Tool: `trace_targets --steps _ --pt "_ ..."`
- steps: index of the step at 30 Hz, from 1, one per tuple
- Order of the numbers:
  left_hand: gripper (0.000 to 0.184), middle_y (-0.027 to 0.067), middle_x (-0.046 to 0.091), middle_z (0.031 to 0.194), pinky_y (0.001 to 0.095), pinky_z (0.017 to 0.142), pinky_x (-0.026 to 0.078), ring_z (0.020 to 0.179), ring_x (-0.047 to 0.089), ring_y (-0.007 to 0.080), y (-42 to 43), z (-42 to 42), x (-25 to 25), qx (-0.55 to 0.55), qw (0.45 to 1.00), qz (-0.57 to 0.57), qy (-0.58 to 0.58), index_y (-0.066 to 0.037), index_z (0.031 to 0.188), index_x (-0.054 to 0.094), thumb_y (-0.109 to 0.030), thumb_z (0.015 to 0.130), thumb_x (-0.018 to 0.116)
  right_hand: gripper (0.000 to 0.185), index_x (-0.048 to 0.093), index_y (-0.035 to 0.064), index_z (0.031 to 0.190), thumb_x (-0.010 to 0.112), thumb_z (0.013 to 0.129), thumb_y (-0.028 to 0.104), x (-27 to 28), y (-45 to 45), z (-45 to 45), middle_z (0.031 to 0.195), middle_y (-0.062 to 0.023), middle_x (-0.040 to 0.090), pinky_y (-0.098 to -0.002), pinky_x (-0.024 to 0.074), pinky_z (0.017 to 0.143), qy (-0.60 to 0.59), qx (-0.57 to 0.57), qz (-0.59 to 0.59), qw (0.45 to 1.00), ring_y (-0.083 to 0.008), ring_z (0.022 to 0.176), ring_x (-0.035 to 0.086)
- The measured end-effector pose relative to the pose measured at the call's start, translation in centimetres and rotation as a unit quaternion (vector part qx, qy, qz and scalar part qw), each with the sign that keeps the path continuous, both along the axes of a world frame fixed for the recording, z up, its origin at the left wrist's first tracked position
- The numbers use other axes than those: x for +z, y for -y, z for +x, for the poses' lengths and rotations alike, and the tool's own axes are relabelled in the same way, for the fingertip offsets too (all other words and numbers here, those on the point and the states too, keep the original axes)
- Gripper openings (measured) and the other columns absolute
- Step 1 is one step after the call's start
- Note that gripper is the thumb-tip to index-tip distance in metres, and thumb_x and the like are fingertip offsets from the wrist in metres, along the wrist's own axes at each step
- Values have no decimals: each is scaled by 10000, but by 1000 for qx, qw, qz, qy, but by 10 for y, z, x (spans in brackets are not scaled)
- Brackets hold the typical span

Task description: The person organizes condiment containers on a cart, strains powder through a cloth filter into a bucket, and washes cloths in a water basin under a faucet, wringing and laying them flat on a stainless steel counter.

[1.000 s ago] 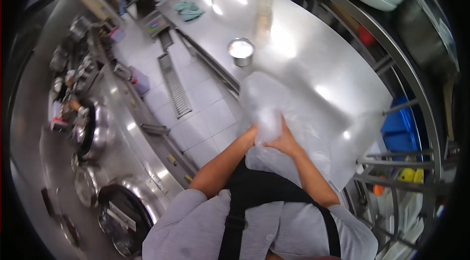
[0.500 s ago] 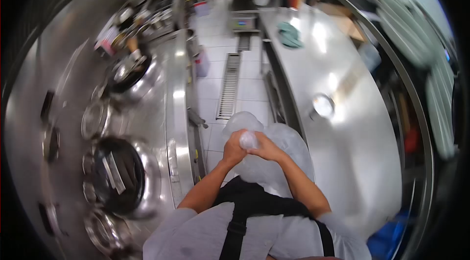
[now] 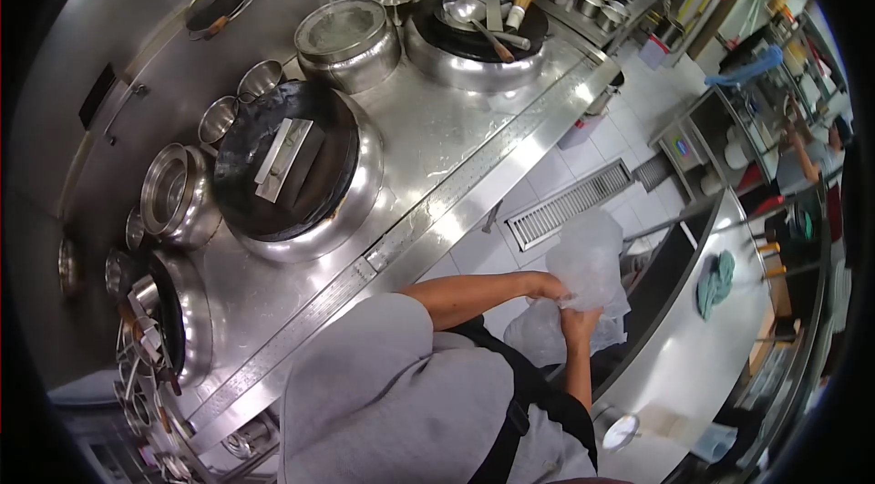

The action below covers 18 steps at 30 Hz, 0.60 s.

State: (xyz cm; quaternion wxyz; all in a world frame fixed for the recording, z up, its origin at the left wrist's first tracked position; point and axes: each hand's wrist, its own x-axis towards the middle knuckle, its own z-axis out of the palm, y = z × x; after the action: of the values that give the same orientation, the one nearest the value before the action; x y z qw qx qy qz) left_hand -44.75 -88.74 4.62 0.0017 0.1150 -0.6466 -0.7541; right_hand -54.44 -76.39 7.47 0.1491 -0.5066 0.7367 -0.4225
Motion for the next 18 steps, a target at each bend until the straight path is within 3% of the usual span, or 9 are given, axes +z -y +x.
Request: trace_targets --steps 2,6,8,10,11,14,18 --pt "674 158 526 1427 406 1023 485 1263 531 247 27 -11 17 -7 998 43 49 -31 1470 448 -237 881 703 340 680 -42 1032 740 732 105 21 27 -13 943 -210 700 -471 514 840 -104 -10 -65 992 -402 891 668" --pt "656 166 507 1437 428 997 520 1271 520 258 86 -19 67 14 994 53 95 -22 1465 450 -278 916 701 333 688 -29 1066 706 766 114 -58 81 -112 997 -209 720 -440 518 843 -89 -6 -98 991 -395 942 682" --pt "677 159 542 1383 446 917 575 1223 564 258 128 1 78 87 996 12 34 -23 1468 447 -298 915 725 313 696 -30 1059 683 777 106 -54 114 -149 1013 -203 731 -428 522 836 -71 -22 -70 995 -372 957 695" --pt "604 155 587 1332 410 920 573 1181 601 225 178 38 90 240 970 33 21 -35 1440 483 -247 923 711 307 702 -38 1042 686 766 95 -48 128 -176 1025 -200 734 -419 525 837 -76 -26 -65 995 -361 968 703" --pt "555 147 596 1322 408 930 567 1163 615 221 204 61 99 304 952 -41 16 -39 1413 510 -230 927 698 303 704 -42 1033 687 761 90 -46 138 -186 1030 -199 736 -415 527 838 -78 -26 -65 995 -355 973 706" --pt "427 126 647 1228 359 866 570 1059 657 193 275 135 117 553 832 -39 -8 -58 1341 567 -193 945 651 304 707 -46 1018 702 739 74 -45 169 -224 1013 -206 736 -410 531 845 -56 -4 99 994 -359 970 708" --pt "351 77 700 1072 302 748 550 923 664 146 370 227 133 764 642 -60 -38 -55 1283 610 -192 961 631 313 715 -29 1026 706 722 48 -84 199 -276 1028 -203 736 -428 529 865 -146 4 29 989 -373 969 699"
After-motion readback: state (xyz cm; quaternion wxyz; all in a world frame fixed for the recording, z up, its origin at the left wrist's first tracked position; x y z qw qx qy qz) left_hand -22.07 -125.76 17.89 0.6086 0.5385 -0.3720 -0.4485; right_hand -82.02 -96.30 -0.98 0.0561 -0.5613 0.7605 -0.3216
